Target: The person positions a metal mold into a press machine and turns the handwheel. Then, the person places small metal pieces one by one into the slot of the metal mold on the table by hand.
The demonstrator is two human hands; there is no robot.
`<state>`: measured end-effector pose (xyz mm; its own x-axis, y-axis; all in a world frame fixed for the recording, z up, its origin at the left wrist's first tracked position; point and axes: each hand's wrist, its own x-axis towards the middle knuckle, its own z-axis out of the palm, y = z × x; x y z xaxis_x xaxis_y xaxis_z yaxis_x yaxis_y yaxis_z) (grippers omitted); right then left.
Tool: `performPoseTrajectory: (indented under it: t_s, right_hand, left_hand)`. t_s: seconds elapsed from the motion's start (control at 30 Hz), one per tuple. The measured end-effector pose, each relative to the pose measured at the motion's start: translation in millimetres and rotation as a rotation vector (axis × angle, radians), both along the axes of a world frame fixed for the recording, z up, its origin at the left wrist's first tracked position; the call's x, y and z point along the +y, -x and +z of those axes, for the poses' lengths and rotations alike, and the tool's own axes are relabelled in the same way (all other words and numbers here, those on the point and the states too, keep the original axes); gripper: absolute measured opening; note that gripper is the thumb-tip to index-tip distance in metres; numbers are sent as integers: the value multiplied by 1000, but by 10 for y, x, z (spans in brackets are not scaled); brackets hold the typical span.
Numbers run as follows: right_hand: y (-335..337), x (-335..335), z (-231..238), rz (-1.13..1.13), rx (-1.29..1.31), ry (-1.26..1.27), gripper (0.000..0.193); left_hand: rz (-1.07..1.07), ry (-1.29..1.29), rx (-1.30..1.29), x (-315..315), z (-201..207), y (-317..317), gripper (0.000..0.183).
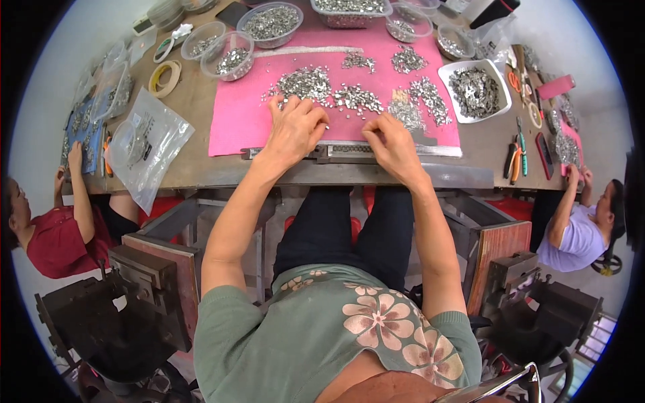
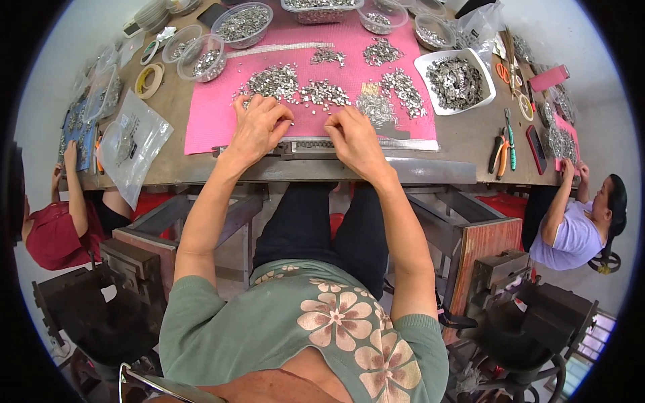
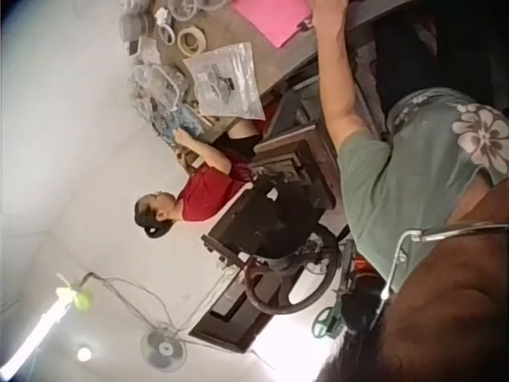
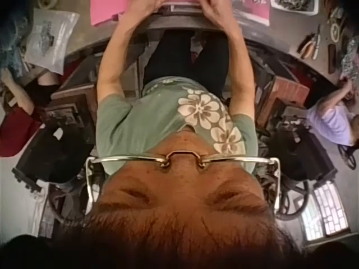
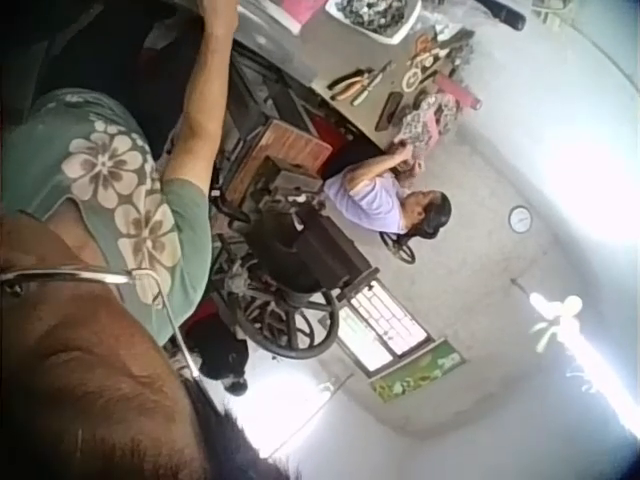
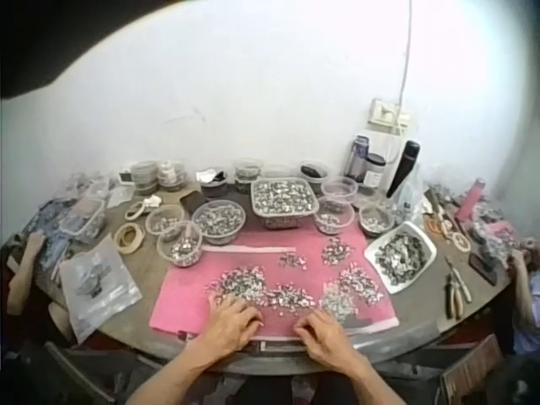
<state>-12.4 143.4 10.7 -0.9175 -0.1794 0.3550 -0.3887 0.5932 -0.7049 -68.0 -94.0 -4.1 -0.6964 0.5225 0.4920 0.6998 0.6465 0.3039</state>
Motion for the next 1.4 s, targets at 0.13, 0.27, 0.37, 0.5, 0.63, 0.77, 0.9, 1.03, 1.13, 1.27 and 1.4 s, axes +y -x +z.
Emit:
performPoseTrajectory:
  t_s: [0.13,0.27,0.37,0.5,0.63,0.77,0.9,1.03,1.13,1.27,1.4]
  right_hand:
    - [-220,129,-4,13,-3,27,7]
    - [-274,102,-90,7,129,-42,10]
    - [-285,82,-118,-9,184,-129,13]
    - [-303,99,-95,21,216,-161,13]
    - [-213,120,-81,38,188,-101,10]
    - [53,-21,-81,2,181,-92,8]
    - [455,-276,-182,29,273,-110,7]
    - [681,-482,-219,-22,290,-277,7]
    - [809,-522,-225,-14,294,-354,9]
    - [918,-463,-179,53,225,-409,10]
    - [985,-368,-198,110,195,-400,11]
  left_hand:
    - [-1,-105,-131,-14,88,-49,6]
    - [45,-65,-164,-94,37,-101,7]
    - [73,-69,-158,-125,56,-109,7]
    - [84,-111,-128,-176,55,-80,8]
    - [70,-98,-175,-142,76,-118,9]
    - [104,-67,-178,-65,58,-163,11]
    - [117,-58,-81,-16,2,-150,11]
    - [109,-42,-38,16,-42,-118,9]
    - [111,-26,-31,5,-15,-99,5]
    - [44,-89,9,79,1,-131,4]
    - [-59,-179,-17,311,55,-324,8]
